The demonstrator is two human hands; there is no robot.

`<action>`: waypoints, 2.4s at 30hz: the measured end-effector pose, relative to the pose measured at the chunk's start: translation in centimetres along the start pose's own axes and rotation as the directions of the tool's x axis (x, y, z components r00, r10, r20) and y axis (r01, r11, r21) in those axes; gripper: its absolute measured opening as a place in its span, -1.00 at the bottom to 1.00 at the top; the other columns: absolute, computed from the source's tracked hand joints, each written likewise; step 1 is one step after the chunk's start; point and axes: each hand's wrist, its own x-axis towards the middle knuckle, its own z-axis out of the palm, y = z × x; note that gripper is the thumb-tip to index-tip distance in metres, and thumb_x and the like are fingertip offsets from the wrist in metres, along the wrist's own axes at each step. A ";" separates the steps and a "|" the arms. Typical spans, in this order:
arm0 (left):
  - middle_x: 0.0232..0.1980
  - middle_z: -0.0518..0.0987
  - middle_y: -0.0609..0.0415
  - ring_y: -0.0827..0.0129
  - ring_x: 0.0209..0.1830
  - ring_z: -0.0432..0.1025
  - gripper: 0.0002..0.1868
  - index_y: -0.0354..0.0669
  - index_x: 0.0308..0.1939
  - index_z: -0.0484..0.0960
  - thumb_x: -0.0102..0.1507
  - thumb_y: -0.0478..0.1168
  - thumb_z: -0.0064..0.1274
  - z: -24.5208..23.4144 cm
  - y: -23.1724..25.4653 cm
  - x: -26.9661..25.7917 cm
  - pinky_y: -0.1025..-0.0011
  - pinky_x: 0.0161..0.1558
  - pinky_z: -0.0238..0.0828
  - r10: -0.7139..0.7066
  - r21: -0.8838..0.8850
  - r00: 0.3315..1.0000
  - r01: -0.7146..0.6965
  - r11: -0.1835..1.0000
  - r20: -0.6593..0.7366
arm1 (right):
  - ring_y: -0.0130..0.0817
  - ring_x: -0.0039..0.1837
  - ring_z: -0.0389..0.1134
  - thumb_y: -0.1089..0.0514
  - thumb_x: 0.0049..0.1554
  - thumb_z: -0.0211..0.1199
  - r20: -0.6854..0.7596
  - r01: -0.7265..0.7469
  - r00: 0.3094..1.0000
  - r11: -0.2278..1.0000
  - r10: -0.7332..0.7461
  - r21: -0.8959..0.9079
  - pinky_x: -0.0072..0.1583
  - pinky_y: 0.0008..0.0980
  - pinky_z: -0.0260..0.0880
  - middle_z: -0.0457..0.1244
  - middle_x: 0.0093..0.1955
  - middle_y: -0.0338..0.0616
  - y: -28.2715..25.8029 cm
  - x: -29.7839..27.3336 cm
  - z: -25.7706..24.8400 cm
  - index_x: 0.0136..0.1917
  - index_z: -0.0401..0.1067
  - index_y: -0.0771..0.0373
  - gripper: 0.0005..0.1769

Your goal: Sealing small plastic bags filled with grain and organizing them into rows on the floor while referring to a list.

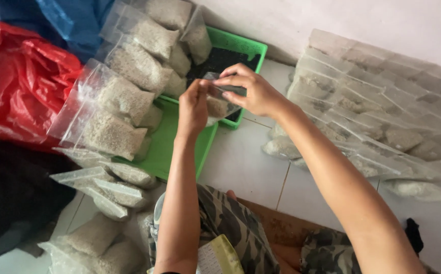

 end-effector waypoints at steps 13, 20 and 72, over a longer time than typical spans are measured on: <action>-0.41 0.63 0.14 0.32 -0.33 0.50 -0.65 0.00 -0.28 0.60 0.47 -0.12 -0.29 0.2 0.3 0.3 0.38 -0.08 0.37 0.047 0.167 0.989 -0.024 0.986 -0.137 | -0.32 -0.08 0.42 0.19 0.09 0.37 -0.019 -0.120 0.993 0.992 0.119 -0.044 -0.04 -0.37 0.42 0.36 -0.14 -0.29 3.2 -2.7 -1.5 -0.20 0.36 0.13 -0.82; -0.40 0.64 0.14 0.26 -0.34 0.55 -0.66 0.01 -0.27 0.58 0.48 -0.14 -0.30 -0.6 0.1 0.5 0.36 -0.14 0.40 0.163 0.297 0.947 -0.077 0.952 -0.276 | -0.26 -0.03 0.43 0.19 0.00 0.37 -0.389 -0.063 0.917 0.995 0.089 0.079 -0.16 -0.44 0.50 0.36 -0.01 -0.17 6.2 -0.7 2.5 -0.38 0.37 0.19 -0.78; 0.04 0.50 -0.21 0.11 0.08 0.40 -0.20 -0.42 0.25 0.32 0.07 -0.14 0.39 18.4 13.7 -27.4 0.03 0.08 0.39 -0.192 -0.280 0.651 0.548 0.788 0.735 | 0.07 0.15 0.40 -0.15 0.12 0.29 -0.263 -0.540 0.608 0.633 0.749 0.555 0.14 -0.01 0.41 0.31 0.14 0.13 -14.0 -43.0 -5.3 0.21 0.37 0.28 -0.45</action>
